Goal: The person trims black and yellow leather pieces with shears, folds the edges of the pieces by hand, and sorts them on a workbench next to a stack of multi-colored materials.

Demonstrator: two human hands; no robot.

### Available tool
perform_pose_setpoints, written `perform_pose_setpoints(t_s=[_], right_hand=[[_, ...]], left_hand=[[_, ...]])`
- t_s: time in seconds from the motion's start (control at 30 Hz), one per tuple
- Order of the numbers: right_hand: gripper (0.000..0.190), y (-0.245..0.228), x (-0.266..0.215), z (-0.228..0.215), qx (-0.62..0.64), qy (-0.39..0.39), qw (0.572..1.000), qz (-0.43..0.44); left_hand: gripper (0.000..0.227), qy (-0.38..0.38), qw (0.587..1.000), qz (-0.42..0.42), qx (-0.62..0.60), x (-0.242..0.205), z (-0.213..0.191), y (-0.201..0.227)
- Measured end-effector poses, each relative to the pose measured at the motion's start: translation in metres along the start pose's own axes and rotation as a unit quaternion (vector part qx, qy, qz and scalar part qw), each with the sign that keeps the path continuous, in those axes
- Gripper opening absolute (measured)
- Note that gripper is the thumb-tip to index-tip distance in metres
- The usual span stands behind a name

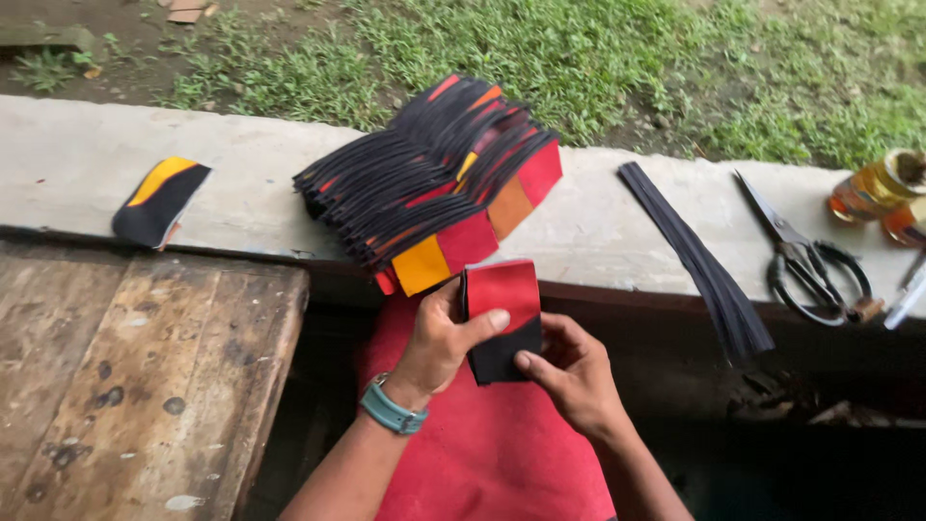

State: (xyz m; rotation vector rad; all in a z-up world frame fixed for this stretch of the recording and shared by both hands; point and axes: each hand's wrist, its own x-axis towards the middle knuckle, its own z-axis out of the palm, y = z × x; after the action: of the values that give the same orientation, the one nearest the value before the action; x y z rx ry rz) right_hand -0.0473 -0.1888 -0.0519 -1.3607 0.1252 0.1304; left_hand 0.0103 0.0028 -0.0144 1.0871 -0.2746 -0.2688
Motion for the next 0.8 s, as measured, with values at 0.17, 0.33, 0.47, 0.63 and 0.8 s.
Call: perform_pose_setpoints(t_s=[0.17,0.33,0.47,0.63,0.8], right_hand=[[0.047,0.006,0.000,0.000,-0.054,-0.019,0.997,-0.044],[0.046,0.010,0.002,-0.005,-0.041,-0.042,0.998,-0.034],[0.048,-0.001,0.004,-0.006,-0.065,-0.030,0.996,-0.050],[0.049,-0.023,0.010,-0.006,0.004,0.009,1.000,-0.015],[0.064,-0.044,0.003,-0.012,0.290,-0.103,0.951,0.025]], left_hand=[[0.018,0.071,0.997,0.036,0.017,0.007,0.003,-0.002],[0.014,0.082,0.990,0.066,0.098,0.004,0.008,0.003],[0.031,0.045,0.999,0.010,0.003,0.000,0.010,0.011],[0.052,0.010,0.997,-0.064,-0.052,-0.010,0.020,0.004],[0.044,-0.027,0.980,-0.072,-0.183,-0.007,0.019,0.000]])
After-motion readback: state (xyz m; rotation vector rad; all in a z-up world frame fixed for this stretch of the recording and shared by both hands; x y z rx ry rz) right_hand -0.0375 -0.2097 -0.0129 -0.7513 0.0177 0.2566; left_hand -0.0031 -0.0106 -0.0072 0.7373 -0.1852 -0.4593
